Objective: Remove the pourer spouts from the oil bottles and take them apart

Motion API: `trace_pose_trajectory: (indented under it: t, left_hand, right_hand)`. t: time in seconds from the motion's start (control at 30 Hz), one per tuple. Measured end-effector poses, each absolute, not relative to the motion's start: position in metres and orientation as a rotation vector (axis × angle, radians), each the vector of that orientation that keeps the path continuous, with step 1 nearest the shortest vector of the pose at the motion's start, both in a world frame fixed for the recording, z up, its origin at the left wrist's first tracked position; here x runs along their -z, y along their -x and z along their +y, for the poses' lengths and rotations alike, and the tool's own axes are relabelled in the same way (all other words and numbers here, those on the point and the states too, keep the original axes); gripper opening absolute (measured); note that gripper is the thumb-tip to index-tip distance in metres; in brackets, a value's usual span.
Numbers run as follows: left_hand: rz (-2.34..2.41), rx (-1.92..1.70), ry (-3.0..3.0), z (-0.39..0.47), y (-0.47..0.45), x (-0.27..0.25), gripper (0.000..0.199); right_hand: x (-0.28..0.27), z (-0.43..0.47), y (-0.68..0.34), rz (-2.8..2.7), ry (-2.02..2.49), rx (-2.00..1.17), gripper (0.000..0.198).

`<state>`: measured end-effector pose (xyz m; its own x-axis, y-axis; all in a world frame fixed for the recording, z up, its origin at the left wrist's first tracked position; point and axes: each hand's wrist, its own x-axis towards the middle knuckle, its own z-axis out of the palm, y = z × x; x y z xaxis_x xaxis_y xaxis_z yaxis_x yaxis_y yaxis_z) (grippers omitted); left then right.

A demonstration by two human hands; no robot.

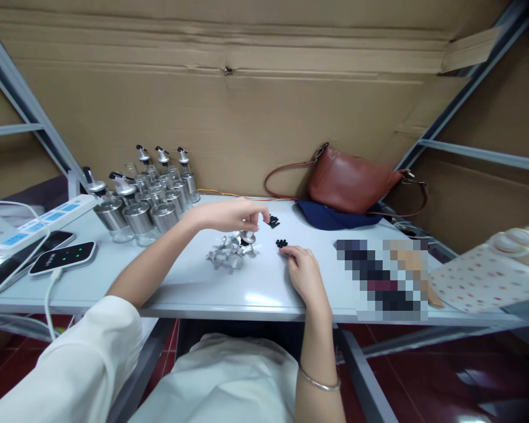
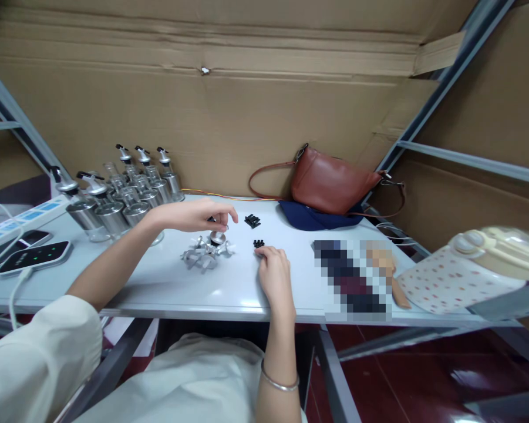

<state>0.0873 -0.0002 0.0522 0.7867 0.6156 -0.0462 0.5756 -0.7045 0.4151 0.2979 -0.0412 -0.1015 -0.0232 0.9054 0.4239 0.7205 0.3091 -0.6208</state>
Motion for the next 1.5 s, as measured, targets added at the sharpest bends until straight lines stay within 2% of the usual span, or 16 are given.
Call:
trace_pose_trajectory:
  t: [0.1,0.3,0.47,0.6,0.77,0.9,1.03,1.2,1.37,1.5]
  left_hand:
    - [0.892,-0.145,-2.572,0.000,-0.088,-0.051,0.021]
    - [0.781,-0.255,-2.561,-0.003,-0.092,-0.049,0.021]
    - [0.662,-0.303,-2.578,-0.012,-0.106,-0.041,0.021]
    - [0.712,-0.291,-2.630,-0.017,-0.117,-0.034,0.024]
    - [0.645,-0.327,-2.586,-0.018,-0.115,-0.037,0.038]
    - [0.524,-0.281,-2.562,-0.019,-0.110,-0.039,0.039]
    - [0.426,-0.252,-2.585,-0.023,-0.111,-0.035,0.056]
    - [0.459,-0.376,-2.644,-0.024,-0.117,-0.032,0.045]
    - [0.636,-0.354,-2.745,-0.024,-0.117,-0.039,0.014]
    - [0.837,-0.296,-2.836,-0.025,-0.112,-0.046,0.015]
  right_hand:
    - [0.095,-0.044,-0.296,-1.703,1.426,-0.351,0.033]
    - [0.067,-0.060,-0.282,-1.527,1.220,-0.656,0.027]
    - [0.054,-0.071,-0.265,-1.592,1.102,-0.652,0.020]
    - [0.053,-0.072,-0.261,-1.525,1.160,-0.685,0.025]
    - [0.054,-0.072,-0.264,-1.394,1.148,-0.841,0.023]
    - [0.056,-0.071,-0.265,-1.305,1.088,-0.875,0.027]
    - [0.056,-0.070,-0.265,-1.202,1.075,-0.876,0.030]
    - [0.058,-0.069,-0.269,-1.156,0.968,-0.923,0.025]
    - [0.062,-0.068,-0.273,-1.213,0.958,-1.000,0.030]
    - [0.063,-0.069,-0.272,-1.233,0.953,-1.039,0.038]
